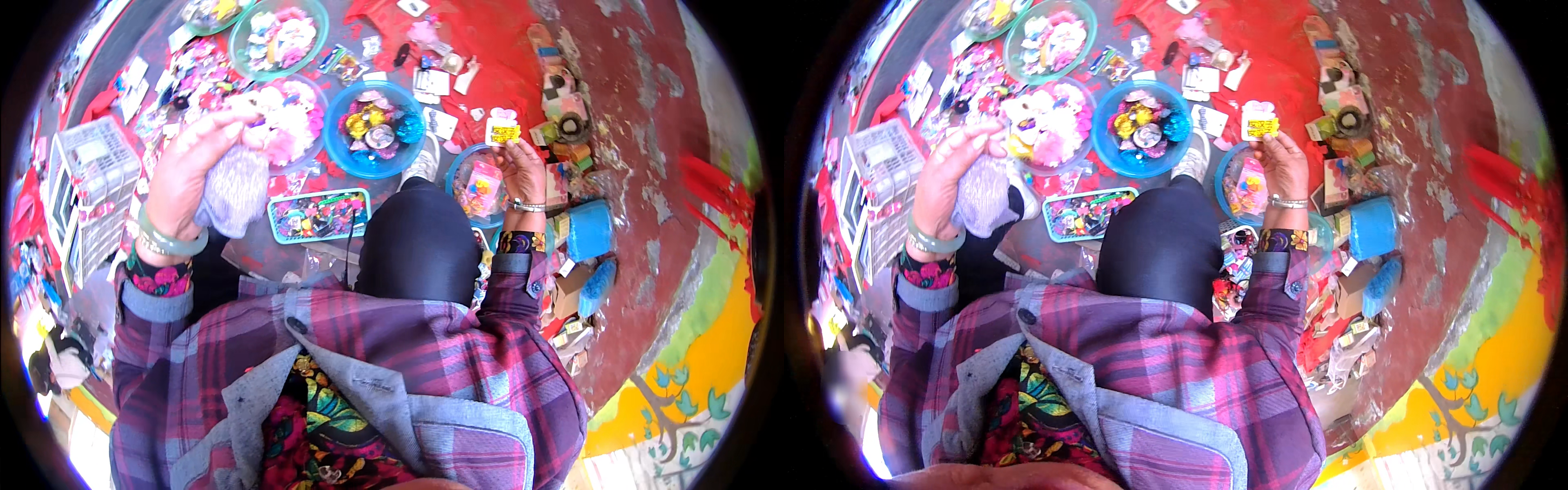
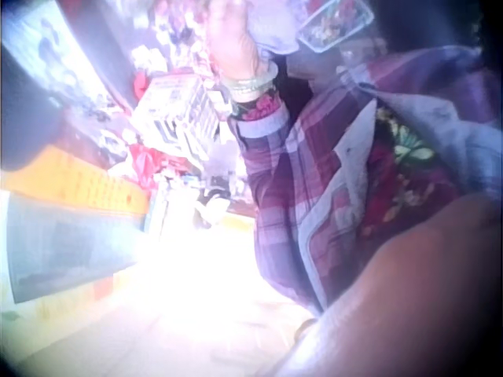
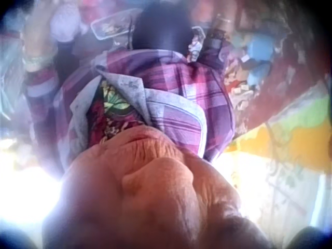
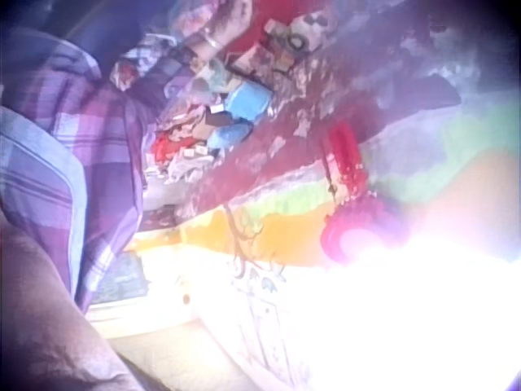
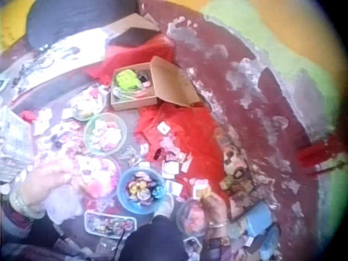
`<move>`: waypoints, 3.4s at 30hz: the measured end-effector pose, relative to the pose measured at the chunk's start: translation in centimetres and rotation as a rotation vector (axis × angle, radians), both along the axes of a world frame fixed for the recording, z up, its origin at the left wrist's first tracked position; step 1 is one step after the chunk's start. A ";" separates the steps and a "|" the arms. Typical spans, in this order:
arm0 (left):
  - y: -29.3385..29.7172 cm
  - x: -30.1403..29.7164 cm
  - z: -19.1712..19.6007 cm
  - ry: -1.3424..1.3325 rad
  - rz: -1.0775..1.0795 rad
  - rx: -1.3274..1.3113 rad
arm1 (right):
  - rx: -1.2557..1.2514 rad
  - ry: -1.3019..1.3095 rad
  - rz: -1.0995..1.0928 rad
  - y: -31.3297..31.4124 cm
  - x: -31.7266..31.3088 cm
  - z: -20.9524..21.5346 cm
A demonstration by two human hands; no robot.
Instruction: The person sits on the floor and sorts through a large pile of small colorful items, including toys and accessories. They pick up individual items, inspect them, and place them into various bowls and containers on the floor.
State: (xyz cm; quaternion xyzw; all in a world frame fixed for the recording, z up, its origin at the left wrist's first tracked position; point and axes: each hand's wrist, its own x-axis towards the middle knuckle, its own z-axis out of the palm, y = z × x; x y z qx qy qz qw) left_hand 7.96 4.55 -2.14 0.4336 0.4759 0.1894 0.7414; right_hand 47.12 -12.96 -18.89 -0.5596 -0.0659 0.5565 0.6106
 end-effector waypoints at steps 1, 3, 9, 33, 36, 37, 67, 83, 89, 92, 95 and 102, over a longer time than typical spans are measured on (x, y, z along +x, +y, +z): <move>0.1 -0.4 0.2 -0.001 0.059 -0.035 | -0.007 0.000 0.015 0.3 -0.3 -0.3; 1.1 -0.7 0.8 -0.027 0.087 -0.001 | -0.031 -0.004 0.020 0.3 -0.2 -0.9; 4.0 -4.4 3.5 -0.127 0.339 0.178 | -0.128 0.011 0.126 2.5 -2.1 -2.5; -3.0 -5.6 4.9 -0.237 -0.192 0.196 | -0.006 -0.202 0.639 28.0 -17.9 2.6; -3.1 -6.3 6.0 -0.228 -0.188 0.301 | -0.011 -0.125 0.684 30.4 -19.7 2.2; -3.1 -6.7 6.4 -0.225 -0.194 0.344 | -0.019 -0.089 0.698 31.1 -20.5 1.8; -1.5 -9.3 8.4 -0.014 -0.152 0.733 | -0.307 -0.463 0.182 33.8 3.6 -3.5; 0.9 -1.6 6.6 0.227 -0.251 0.567 | -0.366 -1.521 0.582 29.3 -1.9 -17.9; 2.9 -0.6 4.8 0.242 -0.255 0.465 | -0.414 -1.823 0.813 34.7 -3.0 -19.8; 3.3 -0.8 4.2 0.261 -0.234 0.421 | -0.551 -1.784 0.796 36.3 -3.2 -21.6; 3.8 -0.9 4.0 0.272 -0.234 0.391 | -0.605 -1.734 0.796 36.7 -3.4 -22.0; 4.0 -1.0 3.8 0.245 -0.195 0.378 | -0.611 -1.795 0.791 37.1 -1.7 -21.8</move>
